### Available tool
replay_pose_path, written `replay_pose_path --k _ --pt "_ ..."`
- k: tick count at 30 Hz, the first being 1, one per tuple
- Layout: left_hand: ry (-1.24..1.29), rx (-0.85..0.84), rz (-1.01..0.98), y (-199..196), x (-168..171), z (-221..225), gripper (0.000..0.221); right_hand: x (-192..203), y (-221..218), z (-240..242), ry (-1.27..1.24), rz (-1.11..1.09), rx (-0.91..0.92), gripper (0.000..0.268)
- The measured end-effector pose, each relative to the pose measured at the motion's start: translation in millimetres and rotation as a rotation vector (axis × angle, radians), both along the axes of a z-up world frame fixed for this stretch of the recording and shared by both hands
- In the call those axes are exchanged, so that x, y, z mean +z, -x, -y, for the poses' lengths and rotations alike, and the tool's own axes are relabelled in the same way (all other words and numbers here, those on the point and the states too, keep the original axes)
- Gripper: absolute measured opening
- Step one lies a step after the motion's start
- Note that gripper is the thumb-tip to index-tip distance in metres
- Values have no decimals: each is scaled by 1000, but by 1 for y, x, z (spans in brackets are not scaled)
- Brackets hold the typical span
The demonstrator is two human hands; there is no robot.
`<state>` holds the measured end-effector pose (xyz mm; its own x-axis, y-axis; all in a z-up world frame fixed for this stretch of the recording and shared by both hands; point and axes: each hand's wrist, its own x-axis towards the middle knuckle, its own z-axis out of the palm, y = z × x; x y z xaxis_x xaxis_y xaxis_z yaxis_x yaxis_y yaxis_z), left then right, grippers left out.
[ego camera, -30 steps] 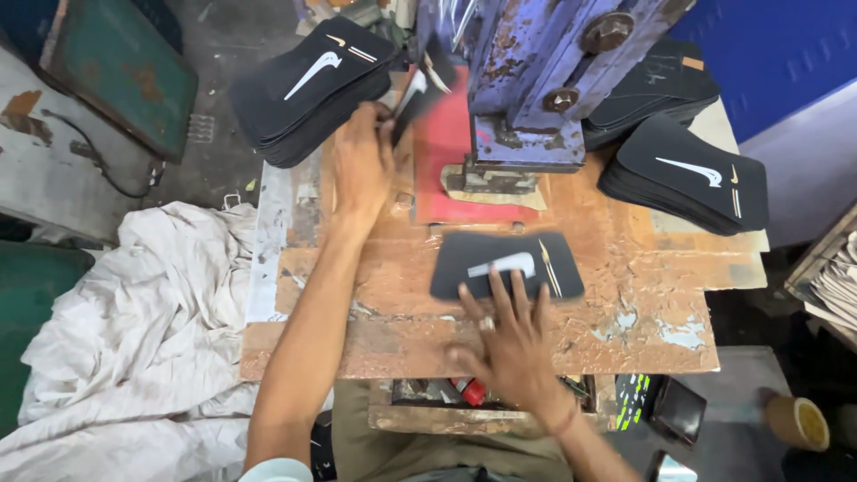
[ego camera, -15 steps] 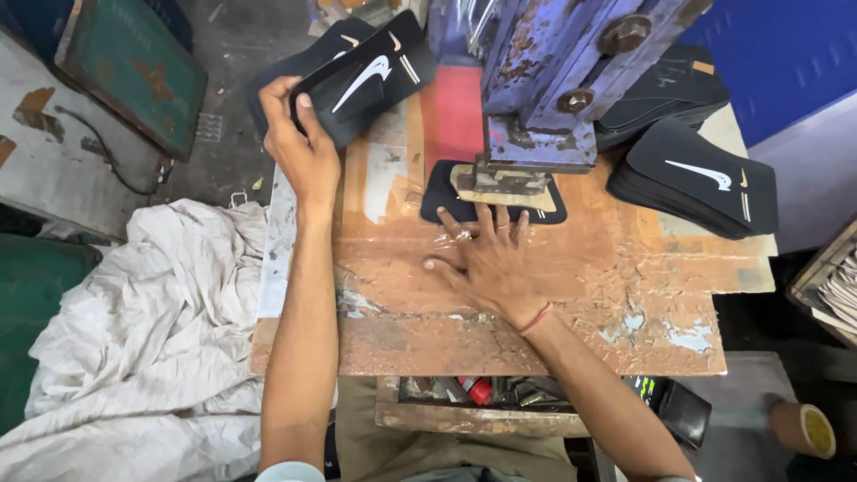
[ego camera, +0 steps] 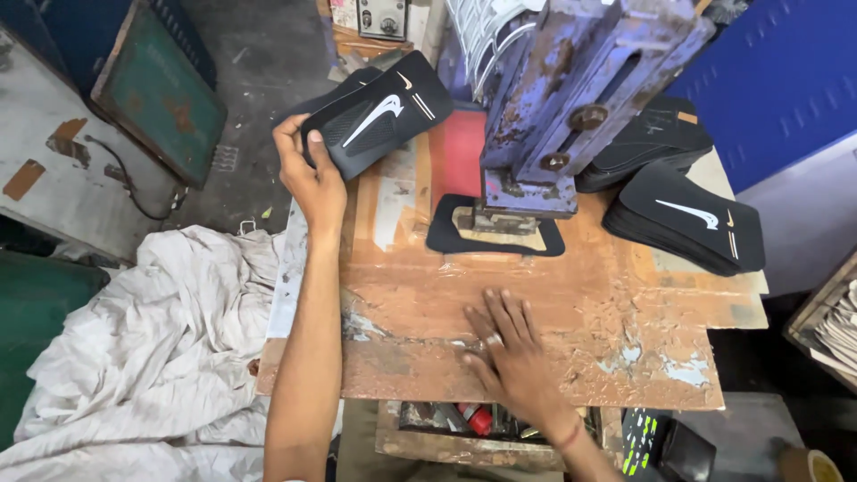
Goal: Manually positioning fabric panels on a heat press to apply logos and stacking the finished parts.
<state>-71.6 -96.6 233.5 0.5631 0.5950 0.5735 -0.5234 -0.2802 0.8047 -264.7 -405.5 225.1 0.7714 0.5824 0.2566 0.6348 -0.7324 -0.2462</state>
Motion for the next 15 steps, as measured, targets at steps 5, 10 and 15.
replay_pose_path --k 5,10,15 --pt "-39 25 14 3 7 1 22 -5 30 9 -30 37 -137 60" --pt "-98 84 38 4 6 0 23 -4 31 6 -53 59 -176 56" --pt "-122 129 40 7 11 -1 25 -1 32 5 -79 47 -188 54"
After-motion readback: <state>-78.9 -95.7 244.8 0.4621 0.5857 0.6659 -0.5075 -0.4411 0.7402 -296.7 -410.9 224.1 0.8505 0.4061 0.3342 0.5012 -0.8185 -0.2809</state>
